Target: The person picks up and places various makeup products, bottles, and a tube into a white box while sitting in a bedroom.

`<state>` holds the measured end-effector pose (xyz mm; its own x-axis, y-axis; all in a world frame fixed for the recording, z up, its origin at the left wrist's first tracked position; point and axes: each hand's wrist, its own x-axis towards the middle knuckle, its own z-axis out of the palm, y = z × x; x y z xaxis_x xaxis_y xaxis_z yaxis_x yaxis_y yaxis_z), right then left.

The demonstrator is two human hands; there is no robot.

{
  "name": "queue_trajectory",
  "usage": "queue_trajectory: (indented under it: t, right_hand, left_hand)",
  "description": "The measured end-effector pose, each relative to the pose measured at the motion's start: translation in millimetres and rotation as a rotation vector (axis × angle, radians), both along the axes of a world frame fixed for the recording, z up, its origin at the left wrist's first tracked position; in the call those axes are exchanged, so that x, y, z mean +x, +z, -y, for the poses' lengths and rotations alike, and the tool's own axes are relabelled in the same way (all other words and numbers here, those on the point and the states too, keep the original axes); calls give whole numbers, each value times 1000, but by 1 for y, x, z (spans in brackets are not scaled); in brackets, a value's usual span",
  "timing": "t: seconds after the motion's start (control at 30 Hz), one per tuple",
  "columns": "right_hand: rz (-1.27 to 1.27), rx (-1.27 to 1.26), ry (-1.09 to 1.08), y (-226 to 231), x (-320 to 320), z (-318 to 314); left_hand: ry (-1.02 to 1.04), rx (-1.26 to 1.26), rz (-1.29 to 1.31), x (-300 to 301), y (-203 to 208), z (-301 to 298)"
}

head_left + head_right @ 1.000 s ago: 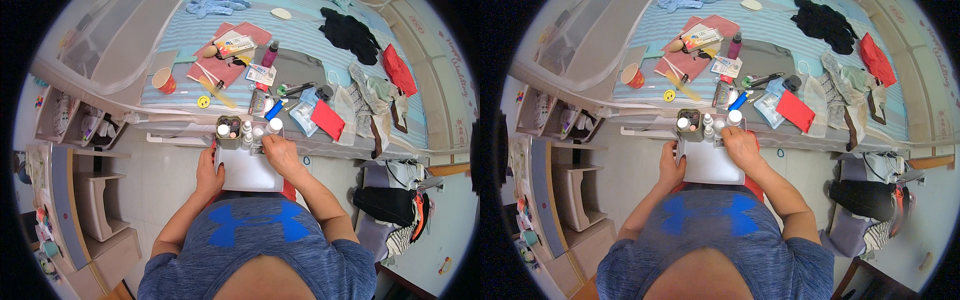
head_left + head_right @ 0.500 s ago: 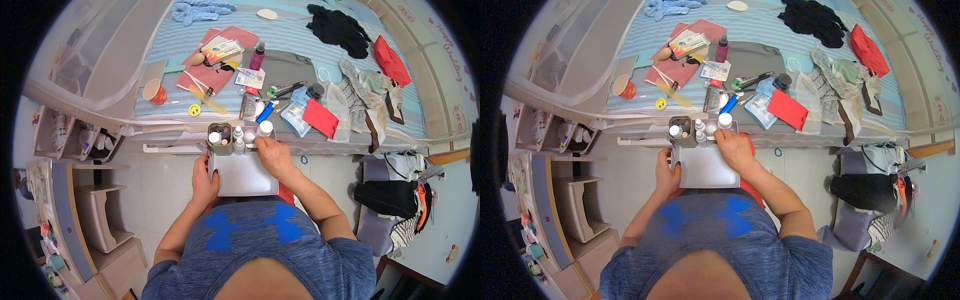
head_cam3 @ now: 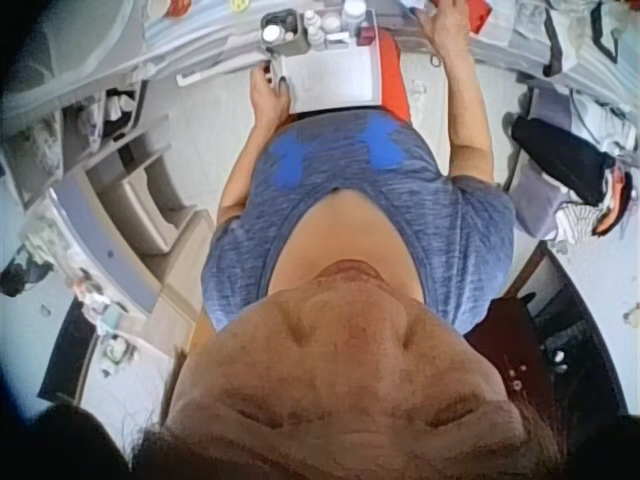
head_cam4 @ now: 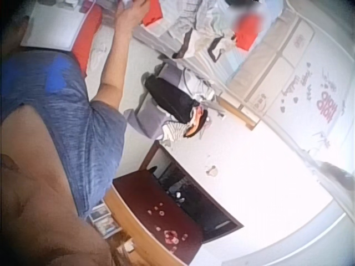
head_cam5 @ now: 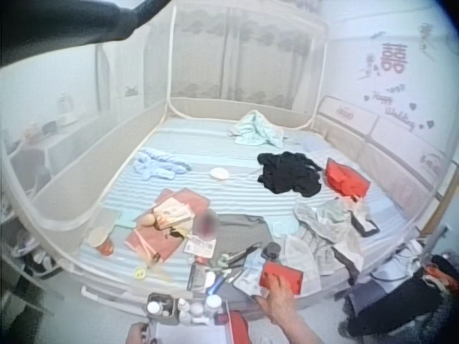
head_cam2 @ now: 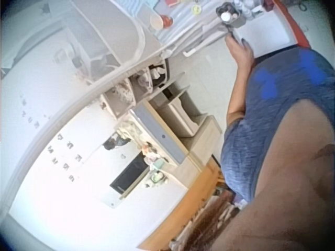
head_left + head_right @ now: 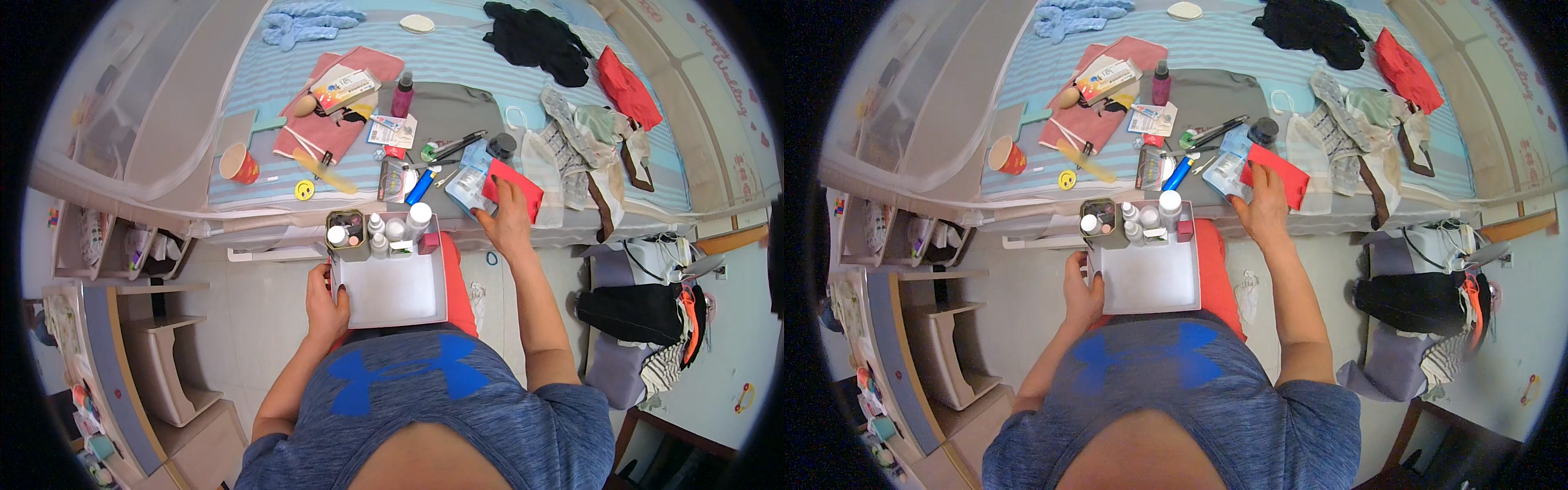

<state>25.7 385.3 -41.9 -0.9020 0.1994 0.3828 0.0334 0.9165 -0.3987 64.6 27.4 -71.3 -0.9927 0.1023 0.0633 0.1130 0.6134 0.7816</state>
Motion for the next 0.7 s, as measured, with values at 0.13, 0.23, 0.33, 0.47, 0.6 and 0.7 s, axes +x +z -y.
queue_trajectory:
  t: [0.13, 0.23, 0.33, 0.47, 0.6, 0.7]
  right_hand:
    - [169, -18, -56, -28, 3, -15]
    - [199, -36, -39, -29, 6, -23]
    - [212, -11, -19, -36, 11, -32]
    - [242, 25, 8, -41, 15, -49]
    - [360, 63, -53, -37, 7, -68]
    - [395, 106, -64, -33, -3, -78]
  left_hand:
    - [16, 21, 73, 0, 1, 0]
    - [-3, 3, -25, 0, 0, -1]
    - [7, 1, 63, 1, 3, 0]
    - [7, -16, 73, 0, 5, 0]
    - [2, -14, 44, 0, 3, -2]
    - [1, -13, 1, 0, 2, -3]
